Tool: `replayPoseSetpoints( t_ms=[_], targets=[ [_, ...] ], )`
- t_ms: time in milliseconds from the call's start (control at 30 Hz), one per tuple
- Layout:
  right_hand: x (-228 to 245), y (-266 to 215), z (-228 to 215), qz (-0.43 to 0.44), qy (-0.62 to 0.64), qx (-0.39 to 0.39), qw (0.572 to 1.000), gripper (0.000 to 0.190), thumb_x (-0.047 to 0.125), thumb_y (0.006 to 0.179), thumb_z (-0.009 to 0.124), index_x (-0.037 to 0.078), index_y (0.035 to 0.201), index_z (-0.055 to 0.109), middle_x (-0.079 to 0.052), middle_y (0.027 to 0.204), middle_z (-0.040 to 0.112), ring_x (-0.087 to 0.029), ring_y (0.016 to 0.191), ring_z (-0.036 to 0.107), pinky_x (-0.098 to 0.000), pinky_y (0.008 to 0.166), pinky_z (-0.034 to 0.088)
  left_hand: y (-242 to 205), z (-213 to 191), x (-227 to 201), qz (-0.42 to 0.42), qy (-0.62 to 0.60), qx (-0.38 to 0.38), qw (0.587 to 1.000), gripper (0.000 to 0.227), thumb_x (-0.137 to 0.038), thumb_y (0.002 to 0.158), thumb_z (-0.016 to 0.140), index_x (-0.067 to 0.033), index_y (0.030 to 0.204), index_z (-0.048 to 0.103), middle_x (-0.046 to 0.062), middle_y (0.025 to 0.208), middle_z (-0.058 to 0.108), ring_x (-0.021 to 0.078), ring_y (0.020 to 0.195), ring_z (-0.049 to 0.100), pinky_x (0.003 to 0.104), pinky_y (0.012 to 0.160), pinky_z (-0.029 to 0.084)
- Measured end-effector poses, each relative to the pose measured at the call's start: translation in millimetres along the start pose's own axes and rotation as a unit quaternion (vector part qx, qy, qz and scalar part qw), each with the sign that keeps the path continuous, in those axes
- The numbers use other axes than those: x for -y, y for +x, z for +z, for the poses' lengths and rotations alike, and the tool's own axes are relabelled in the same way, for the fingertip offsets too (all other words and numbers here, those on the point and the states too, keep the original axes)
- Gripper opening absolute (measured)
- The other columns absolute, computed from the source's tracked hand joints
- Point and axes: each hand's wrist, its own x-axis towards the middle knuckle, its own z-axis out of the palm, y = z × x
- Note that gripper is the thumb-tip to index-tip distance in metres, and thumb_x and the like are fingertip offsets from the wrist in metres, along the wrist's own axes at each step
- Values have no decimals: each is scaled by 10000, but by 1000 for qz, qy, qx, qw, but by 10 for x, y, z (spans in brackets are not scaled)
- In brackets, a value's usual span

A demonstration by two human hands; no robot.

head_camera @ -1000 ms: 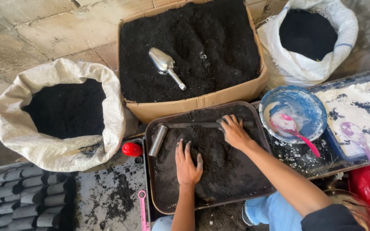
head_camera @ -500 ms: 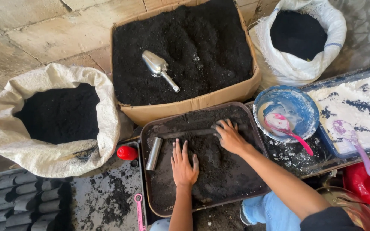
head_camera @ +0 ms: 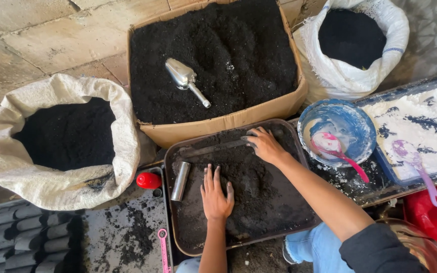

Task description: Manually producing small cylindrical briquettes by filling a metal mold with black powder, compressing it with a rod, and extruding the finished product.

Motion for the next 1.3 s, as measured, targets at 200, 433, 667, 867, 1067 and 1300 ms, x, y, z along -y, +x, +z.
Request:
replayPoseSetpoints(
  t_ms=[200, 433, 667, 867, 1067, 1300],
  targets=[
    [-132, -189, 284, -44, -28, 14, 999, 244, 26, 786, 495, 93, 995, 601, -88, 1126, 497, -320, 1105, 413, -615, 843, 385, -14, -1, 1, -2, -28, -12, 1000, 536, -327, 869, 357, -181, 1369, 229, 91, 1447, 161, 266, 1315, 201, 545, 967, 296],
    [21, -258, 78, -34, -2, 37, 999, 266, -16, 803, 451, 49, 1012, 602, -103, 1132, 480, -341, 1109, 387, -607, 831, 393, 17, -20, -4, 2, -38, -7, 999, 541, -330, 859, 370, -174, 1361, 240, 99, 1440, 170, 278, 1315, 198, 553, 963, 298],
    [20, -67, 96, 13, 43, 16, 999, 247, 143, 836, 517, 75, 1061, 591, -115, 1142, 452, -358, 1106, 381, -558, 873, 374, -16, 25, 17, 6, -57, -17, 998, 531, -341, 861, 373, -160, 1349, 268, 85, 1440, 189, 279, 1322, 186, 553, 967, 271],
    [463, 6, -299, 364, 13, 47, 930, 889, 651, 809, 313, -63, 1320, 175, -306, 1366, 92, -453, 1250, 155, -540, 1007, 202, -20, 38, 28, -4, -76, -14, 997, 530, -356, 858, 377, -151, 1339, 289, 71, 1443, 198, 275, 1334, 160, 553, 976, 233],
    [893, 364, -173, 405, 6, 70, 912, 1052, 781, 717, 325, -82, 1309, 224, -317, 1397, 56, -471, 1280, 102, -565, 1014, 125, 10, 24, 38, -3, -72, -18, 997, 537, -355, 850, 391, -147, 1336, 294, 75, 1437, 211, 279, 1326, 175, 535, 973, 237],
    [1629, 511, -258, 350, 113, 43, 929, 1017, 506, 711, 633, -187, 1283, 157, -368, 1303, 118, -500, 1227, 159, -471, 976, 287, 19, 44, 71, -2, -36, 12, 999, 555, -362, 824, 379, -155, 1330, 281, 102, 1417, 203, 274, 1306, 216, 541, 962, 308]
  ],
)
